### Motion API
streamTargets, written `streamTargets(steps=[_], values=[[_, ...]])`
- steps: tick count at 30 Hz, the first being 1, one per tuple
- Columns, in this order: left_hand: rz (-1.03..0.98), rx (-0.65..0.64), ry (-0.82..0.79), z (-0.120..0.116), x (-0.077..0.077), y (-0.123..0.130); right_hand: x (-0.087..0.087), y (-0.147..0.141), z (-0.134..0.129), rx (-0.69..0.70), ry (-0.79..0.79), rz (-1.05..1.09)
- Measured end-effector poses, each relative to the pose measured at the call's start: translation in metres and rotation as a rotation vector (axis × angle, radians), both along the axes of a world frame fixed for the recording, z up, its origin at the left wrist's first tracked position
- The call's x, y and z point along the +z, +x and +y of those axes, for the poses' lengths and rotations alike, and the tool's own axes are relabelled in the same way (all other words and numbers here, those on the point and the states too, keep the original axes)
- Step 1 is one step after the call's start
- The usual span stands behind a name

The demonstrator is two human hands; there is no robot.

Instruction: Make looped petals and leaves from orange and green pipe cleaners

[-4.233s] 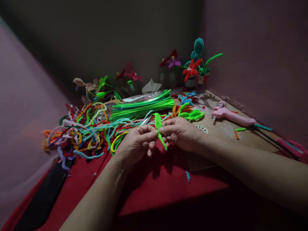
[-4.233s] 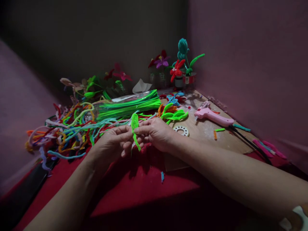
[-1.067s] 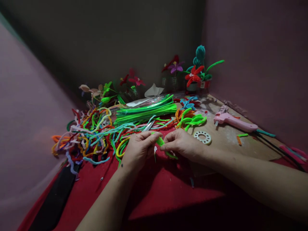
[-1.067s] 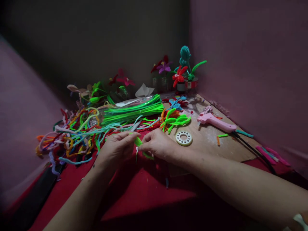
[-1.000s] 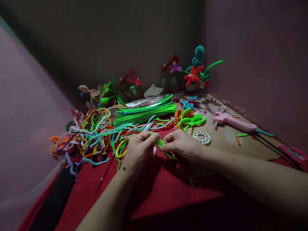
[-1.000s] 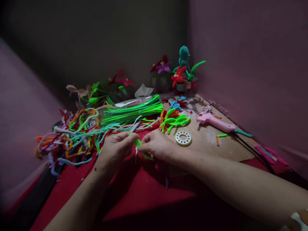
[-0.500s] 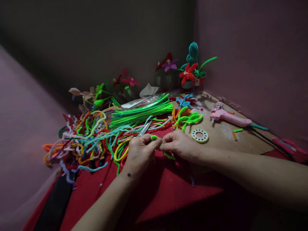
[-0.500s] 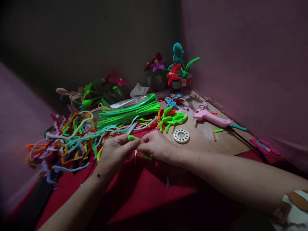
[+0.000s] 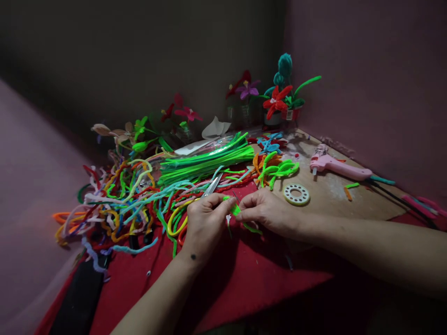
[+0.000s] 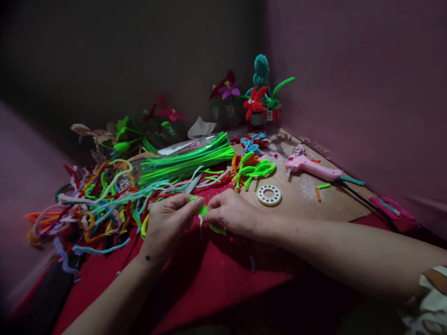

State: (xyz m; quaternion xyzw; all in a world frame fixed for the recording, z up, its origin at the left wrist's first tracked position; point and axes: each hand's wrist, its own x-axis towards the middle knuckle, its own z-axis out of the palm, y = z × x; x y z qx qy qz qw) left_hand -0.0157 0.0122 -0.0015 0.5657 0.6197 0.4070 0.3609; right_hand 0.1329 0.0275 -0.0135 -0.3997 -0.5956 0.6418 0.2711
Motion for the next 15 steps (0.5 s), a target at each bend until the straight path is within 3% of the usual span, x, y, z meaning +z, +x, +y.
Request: streamTargets(steps=[3, 7, 15], values=[[-0.002, 0.04, 0.036, -0.0014, 0.0032, 0.0037, 0.0001, 0.0001, -0.0003, -0.007, 0.015, 0.01], [-0.157, 0.037, -0.027, 0.0003, 0.0032, 0.0042, -0.0012, 0.0014, -0.0002, -0.025, 0.042, 0.0], [-0.515, -0.234, -0.265, 0.0006, 0.0005, -0.0043, -0.0022, 0.0045, 0.0045, -0.012, 0.049, 0.048]])
